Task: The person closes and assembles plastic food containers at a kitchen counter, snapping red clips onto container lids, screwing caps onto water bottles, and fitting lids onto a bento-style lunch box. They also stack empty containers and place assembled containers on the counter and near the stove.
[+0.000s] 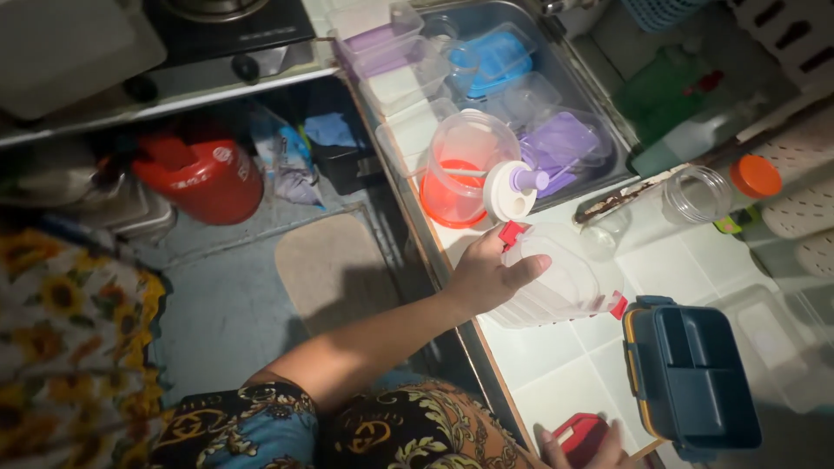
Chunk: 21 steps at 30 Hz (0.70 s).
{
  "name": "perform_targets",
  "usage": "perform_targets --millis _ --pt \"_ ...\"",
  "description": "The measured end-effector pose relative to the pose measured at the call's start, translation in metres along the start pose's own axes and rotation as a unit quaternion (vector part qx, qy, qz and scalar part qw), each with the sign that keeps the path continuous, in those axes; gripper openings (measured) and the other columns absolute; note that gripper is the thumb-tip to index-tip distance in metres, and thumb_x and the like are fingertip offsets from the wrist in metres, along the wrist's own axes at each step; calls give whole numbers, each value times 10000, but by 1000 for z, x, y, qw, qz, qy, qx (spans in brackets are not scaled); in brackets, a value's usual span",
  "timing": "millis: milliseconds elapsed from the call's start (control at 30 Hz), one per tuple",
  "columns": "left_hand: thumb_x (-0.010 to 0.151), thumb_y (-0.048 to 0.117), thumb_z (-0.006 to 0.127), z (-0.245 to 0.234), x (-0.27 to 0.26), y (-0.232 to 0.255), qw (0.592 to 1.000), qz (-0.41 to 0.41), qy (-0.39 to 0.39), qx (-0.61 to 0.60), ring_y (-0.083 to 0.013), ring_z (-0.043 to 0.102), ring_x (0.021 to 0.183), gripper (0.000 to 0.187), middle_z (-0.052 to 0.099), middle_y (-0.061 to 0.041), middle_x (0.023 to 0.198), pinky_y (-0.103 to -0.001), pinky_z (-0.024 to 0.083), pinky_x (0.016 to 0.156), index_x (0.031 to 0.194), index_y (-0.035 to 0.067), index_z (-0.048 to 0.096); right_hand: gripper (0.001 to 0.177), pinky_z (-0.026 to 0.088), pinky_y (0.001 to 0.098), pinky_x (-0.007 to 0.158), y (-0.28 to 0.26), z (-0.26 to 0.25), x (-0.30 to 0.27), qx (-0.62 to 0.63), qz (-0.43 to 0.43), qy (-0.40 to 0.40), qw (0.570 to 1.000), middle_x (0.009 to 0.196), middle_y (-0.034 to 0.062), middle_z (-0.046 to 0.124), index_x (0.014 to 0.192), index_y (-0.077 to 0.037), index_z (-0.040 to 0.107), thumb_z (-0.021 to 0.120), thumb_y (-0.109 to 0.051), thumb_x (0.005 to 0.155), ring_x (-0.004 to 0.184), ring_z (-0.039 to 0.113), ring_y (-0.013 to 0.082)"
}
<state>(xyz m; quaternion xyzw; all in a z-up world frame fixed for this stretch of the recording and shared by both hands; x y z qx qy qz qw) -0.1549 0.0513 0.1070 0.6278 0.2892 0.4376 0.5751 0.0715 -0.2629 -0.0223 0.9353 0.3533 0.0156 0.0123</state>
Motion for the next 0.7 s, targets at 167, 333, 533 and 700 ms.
perform_targets --millis 167,333,533,700 --pt "825 595 679 -8 6 -1 998 -30 -39 -35 -257 706 1067 755 729 -168 1146 -368 533 938 1280 -5 634 1184 544 480 1053 6 -2 -1 -38 20 -60 997 1323 268 582 1515 -91 444 951 -495 525 1219 647 412" --pt "951 496 631 -3 12 -7 996 -32 -29 -82 -278 670 1079 676 670 -180 1161 -360 512 947 1394 -1 515 696 470 423 1158 -60 -120 35 332 -125 254 900 1380 199 510 1499 21 428 785 -46 905 1231 556 306" --pt "1097 425 524 4 8 -13 988 36 -28 -150 -238 621 1158 494 635 -148 1255 -376 478 1021 1300 -25 538 730 427 402 1188 -175 -240 89 442 -383 77 808 1604 205 438 1391 -27 512 746 -38 699 1465 481 255" --pt "1115 432 382 1 13 -8 981 -37 -75 -176 -287 612 1034 519 644 -198 1110 -381 480 976 1324 -13 549 694 487 373 1061 -217 -267 97 283 -446 -28 849 1573 187 500 1243 -37 673 744 30 555 1375 519 281"
Point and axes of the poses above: each hand's wrist, its own x-axis towards the middle knuckle, its own z-axis out of the palm, y = z × x, the point moved 1 cm from there along x, towards the middle knuckle
